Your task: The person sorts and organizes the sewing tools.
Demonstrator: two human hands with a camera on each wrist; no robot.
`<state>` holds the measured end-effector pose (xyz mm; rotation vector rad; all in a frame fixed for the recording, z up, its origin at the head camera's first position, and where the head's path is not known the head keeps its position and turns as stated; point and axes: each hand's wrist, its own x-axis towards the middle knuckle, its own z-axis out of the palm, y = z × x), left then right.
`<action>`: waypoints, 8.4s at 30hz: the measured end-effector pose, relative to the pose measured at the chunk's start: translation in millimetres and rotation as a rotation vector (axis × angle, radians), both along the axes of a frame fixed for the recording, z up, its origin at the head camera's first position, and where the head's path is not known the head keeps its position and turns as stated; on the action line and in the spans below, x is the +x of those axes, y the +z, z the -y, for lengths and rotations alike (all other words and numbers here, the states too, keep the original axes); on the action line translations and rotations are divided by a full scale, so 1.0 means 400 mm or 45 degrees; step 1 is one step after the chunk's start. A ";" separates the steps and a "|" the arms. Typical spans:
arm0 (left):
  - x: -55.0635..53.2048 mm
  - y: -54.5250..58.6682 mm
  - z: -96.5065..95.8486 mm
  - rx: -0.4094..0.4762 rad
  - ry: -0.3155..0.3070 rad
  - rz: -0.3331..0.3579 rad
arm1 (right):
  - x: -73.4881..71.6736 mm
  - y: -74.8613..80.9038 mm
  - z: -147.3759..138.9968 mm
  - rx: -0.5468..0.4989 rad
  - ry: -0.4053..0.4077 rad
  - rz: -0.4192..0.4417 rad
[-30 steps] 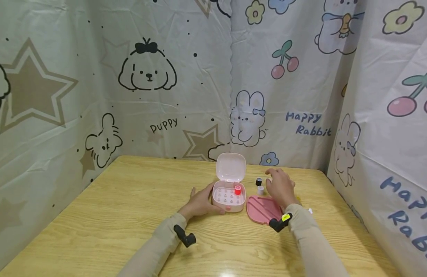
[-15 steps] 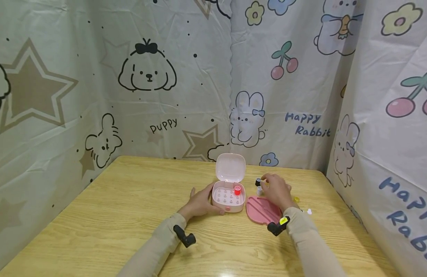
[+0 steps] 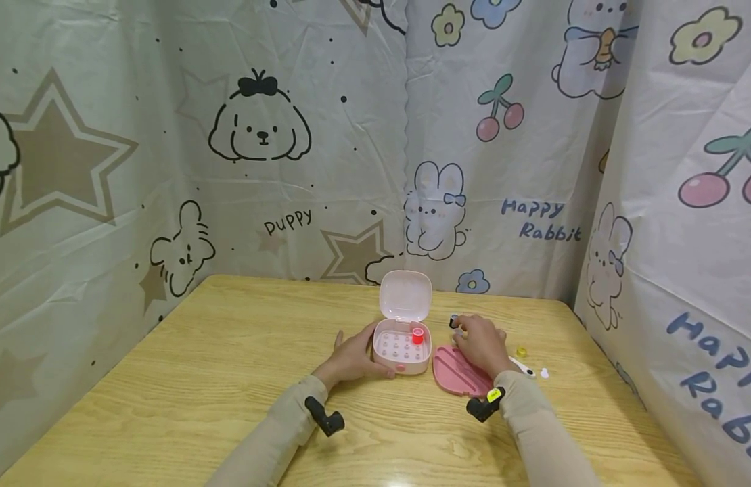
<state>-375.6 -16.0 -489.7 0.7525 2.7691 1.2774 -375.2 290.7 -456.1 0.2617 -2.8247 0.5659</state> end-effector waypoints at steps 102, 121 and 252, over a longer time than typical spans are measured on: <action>0.012 0.015 0.002 -0.032 -0.006 -0.011 | 0.019 0.078 0.066 0.043 0.022 -0.083; 0.007 0.013 0.001 -0.063 0.013 0.000 | 0.011 0.086 0.128 0.087 0.115 -0.151; 0.006 0.006 0.004 -0.087 0.012 -0.044 | -0.025 0.020 0.236 0.129 0.202 -0.079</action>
